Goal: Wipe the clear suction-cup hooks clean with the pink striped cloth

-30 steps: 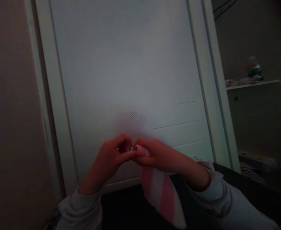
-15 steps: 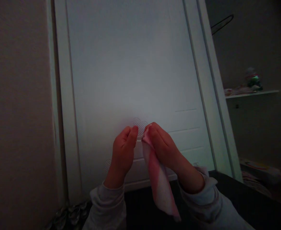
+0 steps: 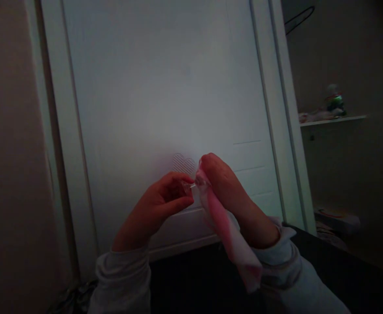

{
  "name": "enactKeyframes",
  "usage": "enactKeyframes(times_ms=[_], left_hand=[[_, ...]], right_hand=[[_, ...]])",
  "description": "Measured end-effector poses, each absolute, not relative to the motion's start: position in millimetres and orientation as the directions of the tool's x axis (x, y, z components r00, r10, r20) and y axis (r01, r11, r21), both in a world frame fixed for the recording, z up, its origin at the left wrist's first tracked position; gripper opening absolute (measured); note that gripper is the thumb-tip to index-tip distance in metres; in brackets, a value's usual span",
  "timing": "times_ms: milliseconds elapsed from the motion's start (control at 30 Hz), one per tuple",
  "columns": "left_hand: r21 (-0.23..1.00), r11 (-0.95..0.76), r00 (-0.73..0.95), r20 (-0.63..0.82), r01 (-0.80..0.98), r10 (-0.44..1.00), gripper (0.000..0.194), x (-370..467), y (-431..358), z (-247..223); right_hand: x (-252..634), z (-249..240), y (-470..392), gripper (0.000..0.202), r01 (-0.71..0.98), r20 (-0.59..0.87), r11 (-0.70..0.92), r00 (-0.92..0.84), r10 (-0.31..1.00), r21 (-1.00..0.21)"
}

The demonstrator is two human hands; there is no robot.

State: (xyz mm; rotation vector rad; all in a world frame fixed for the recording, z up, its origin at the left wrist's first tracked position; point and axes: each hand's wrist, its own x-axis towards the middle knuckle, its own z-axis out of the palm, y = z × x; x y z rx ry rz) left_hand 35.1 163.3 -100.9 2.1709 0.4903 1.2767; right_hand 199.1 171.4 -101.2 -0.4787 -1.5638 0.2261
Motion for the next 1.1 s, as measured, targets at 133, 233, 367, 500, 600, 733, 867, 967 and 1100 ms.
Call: enactKeyframes(times_ms=[133, 233, 367, 500, 600, 733, 867, 967, 1100], left_hand=[[0.63, -0.764, 0.427, 0.735, -0.139, 0.528, 0.02, 37, 176, -105], [0.632, -0.755, 0.39, 0.748, -0.175, 0.537, 0.021, 40, 179, -107], [0.62, -0.766, 0.307, 0.772, -0.171, 0.557, 0.022, 38, 184, -110], [0.592, -0.797, 0.26, 0.793, -0.118, 0.551, 0.035, 33, 189, -112], [0.582, -0.812, 0.228, 0.784, 0.05, 0.577, 0.042, 31, 186, -112], [0.503, -0.843, 0.239, 0.809, 0.191, 0.537, 0.048, 30, 175, -111], [0.43, -0.855, 0.301, 0.807, 0.292, 0.508, 0.043, 23, 167, -111], [0.401, -0.84, 0.312, 0.798, 0.364, 0.516, 0.044, 15, 165, -112], [0.396, -0.839, 0.327, 0.791, 0.373, 0.518, 0.048, 8, 165, -111]], right_hand=[[197, -105, 178, 0.025, 0.043, 0.86, 0.861, 0.108, 0.5, -0.506], [198, -108, 183, 0.027, 0.036, 0.868, 0.87, 0.101, 0.486, -0.491], [203, -112, 188, 0.028, -0.092, 0.868, 0.863, -0.031, 0.496, -0.496], [209, -114, 190, 0.021, -0.15, 0.867, 0.854, -0.094, 0.489, -0.498], [214, -115, 190, 0.017, -0.137, 0.869, 0.859, -0.116, 0.481, -0.494], [220, -117, 188, 0.011, -0.139, 0.857, 0.848, -0.156, 0.491, -0.512], [225, -117, 185, 0.009, -0.158, 0.82, 0.817, -0.266, 0.506, -0.555], [227, -117, 183, 0.017, -0.135, 0.815, 0.846, -0.38, 0.437, -0.516], [231, -117, 181, 0.023, -0.069, 0.826, 0.904, -0.439, 0.353, -0.423]])
